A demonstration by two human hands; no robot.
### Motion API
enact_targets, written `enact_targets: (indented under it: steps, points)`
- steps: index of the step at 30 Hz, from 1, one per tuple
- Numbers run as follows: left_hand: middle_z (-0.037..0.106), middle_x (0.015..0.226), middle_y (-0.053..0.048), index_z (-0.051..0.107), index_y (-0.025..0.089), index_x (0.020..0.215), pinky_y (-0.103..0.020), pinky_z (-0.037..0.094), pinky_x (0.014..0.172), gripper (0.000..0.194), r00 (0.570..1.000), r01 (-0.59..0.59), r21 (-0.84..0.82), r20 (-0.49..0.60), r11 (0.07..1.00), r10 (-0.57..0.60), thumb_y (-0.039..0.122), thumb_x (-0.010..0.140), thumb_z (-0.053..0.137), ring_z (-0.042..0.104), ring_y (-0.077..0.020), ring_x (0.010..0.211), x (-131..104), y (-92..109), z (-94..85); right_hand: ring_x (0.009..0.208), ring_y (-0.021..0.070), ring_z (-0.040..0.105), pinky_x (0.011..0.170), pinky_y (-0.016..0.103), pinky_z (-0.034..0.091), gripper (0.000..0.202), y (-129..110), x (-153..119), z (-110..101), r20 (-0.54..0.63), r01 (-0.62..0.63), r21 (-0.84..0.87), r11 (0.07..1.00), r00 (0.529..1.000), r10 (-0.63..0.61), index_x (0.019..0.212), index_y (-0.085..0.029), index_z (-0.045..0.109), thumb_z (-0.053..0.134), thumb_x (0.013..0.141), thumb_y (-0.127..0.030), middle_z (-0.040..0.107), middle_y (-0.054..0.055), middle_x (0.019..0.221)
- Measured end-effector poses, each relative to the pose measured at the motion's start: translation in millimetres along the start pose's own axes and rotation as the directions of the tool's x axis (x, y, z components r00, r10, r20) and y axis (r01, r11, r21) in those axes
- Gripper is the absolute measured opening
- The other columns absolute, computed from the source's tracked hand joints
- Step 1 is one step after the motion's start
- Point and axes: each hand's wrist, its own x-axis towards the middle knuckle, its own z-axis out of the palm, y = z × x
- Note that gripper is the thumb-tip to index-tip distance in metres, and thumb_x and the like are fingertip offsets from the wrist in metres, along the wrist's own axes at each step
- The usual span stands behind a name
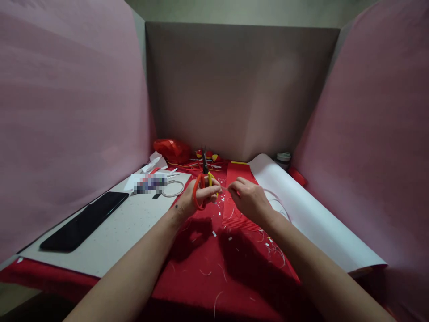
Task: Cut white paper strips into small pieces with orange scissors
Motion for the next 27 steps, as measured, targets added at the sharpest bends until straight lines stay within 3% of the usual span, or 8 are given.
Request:
enact_targets:
  steps: [3, 7, 10, 12, 14, 18, 22, 27]
  points:
    - [0.060, 0.071, -0.002, 0.055, 0.014, 0.074, -0.021, 0.036, 0.047, 0.018, 0.991, 0.026, -0.183, -0.122, 0.983, -0.049, 0.031, 0.071, 0.059, 0.050, -0.0080, 0.051, 4, -3, -2.1, 0.056, 0.0102, 0.049, 0.051, 0.023, 0.037, 0.011, -25, 11, -52, -0.166, -0.095, 0.376, 0.922, 0.972, 0.168, 0.065, -0.018, 0.064, 0.058, 0.070, -0.011, 0.057, 0.001, 0.061]
    - [0.060, 0.067, -0.003, 0.055, 0.013, 0.070, -0.022, 0.037, 0.046, 0.016, 0.979, 0.046, -0.229, -0.183, 0.972, -0.089, 0.027, 0.067, 0.062, 0.050, -0.0078, 0.049, 7, -9, -6.1, 0.039, 0.0040, 0.042, 0.034, 0.014, 0.029, 0.019, -47, 31, -120, -0.059, -0.242, 0.871, 0.428, 0.813, 0.579, 0.065, -0.017, 0.061, 0.047, 0.077, -0.010, 0.053, -0.001, 0.049]
    - [0.061, 0.066, -0.004, 0.056, 0.012, 0.069, -0.022, 0.037, 0.046, 0.015, 0.979, 0.074, -0.218, -0.170, 0.973, -0.112, 0.025, 0.065, 0.063, 0.051, -0.0082, 0.048, 8, -11, -7.8, 0.032, 0.0008, 0.034, 0.026, 0.009, 0.022, 0.025, -32, 37, -120, 0.244, -0.335, 0.942, 0.007, 0.699, 0.672, 0.060, -0.015, 0.057, 0.041, 0.079, -0.009, 0.052, -0.001, 0.047]
    - [0.061, 0.066, -0.004, 0.056, 0.012, 0.069, -0.021, 0.037, 0.045, 0.016, 0.977, 0.075, -0.222, -0.181, 0.972, -0.116, 0.025, 0.064, 0.063, 0.051, -0.0085, 0.049, 9, -13, -9.9, 0.036, 0.0019, 0.043, 0.027, 0.008, 0.030, 0.019, -11, 33, -93, 0.348, -0.358, 0.922, -0.147, 0.602, 0.719, 0.062, -0.013, 0.056, 0.045, 0.075, -0.004, 0.054, 0.001, 0.049]
    - [0.061, 0.064, -0.004, 0.055, 0.012, 0.068, -0.021, 0.035, 0.043, 0.017, 0.968, 0.098, -0.228, -0.204, 0.969, -0.146, 0.025, 0.062, 0.064, 0.051, -0.0088, 0.047, 10, -14, -13.2, 0.037, 0.0034, 0.048, 0.031, 0.009, 0.037, 0.018, 12, 21, -58, 0.383, -0.363, 0.908, -0.211, 0.513, 0.768, 0.058, -0.013, 0.054, 0.049, 0.071, -0.001, 0.054, 0.000, 0.047]
    - [0.059, 0.058, -0.003, 0.056, 0.013, 0.063, -0.019, 0.028, 0.037, 0.014, 0.964, 0.194, -0.108, -0.165, 0.975, -0.210, 0.026, 0.061, 0.060, 0.048, -0.0089, 0.044, 10, -13, -18.8, 0.037, 0.0079, 0.054, 0.029, 0.011, 0.038, 0.016, 40, -12, -3, 0.431, -0.411, 0.881, -0.234, 0.492, 0.756, 0.056, -0.013, 0.052, 0.053, 0.067, -0.001, 0.054, 0.000, 0.044]
    - [0.051, 0.044, 0.000, 0.054, 0.013, 0.056, -0.020, 0.026, 0.037, 0.011, 0.955, 0.293, 0.100, -0.069, 0.951, -0.287, 0.023, 0.060, 0.055, 0.043, -0.0085, 0.039, 6, -9, -14.9, 0.039, 0.0098, 0.057, 0.032, 0.013, 0.041, 0.012, 51, -31, 12, 0.413, -0.408, 0.889, -0.208, 0.521, 0.747, 0.058, -0.012, 0.053, 0.057, 0.066, -0.004, 0.058, 0.001, 0.047]
    - [0.048, 0.043, 0.002, 0.054, 0.014, 0.059, -0.020, 0.025, 0.037, 0.017, 0.953, 0.277, 0.318, 0.031, 0.907, -0.302, 0.029, 0.067, 0.054, 0.039, -0.0079, 0.038, 2, 0, -5.8, 0.041, 0.0115, 0.059, 0.034, 0.015, 0.043, 0.013, 56, -35, 13, 0.372, -0.378, 0.909, -0.173, 0.555, 0.744, 0.060, -0.012, 0.051, 0.055, 0.068, -0.003, 0.057, 0.002, 0.046]
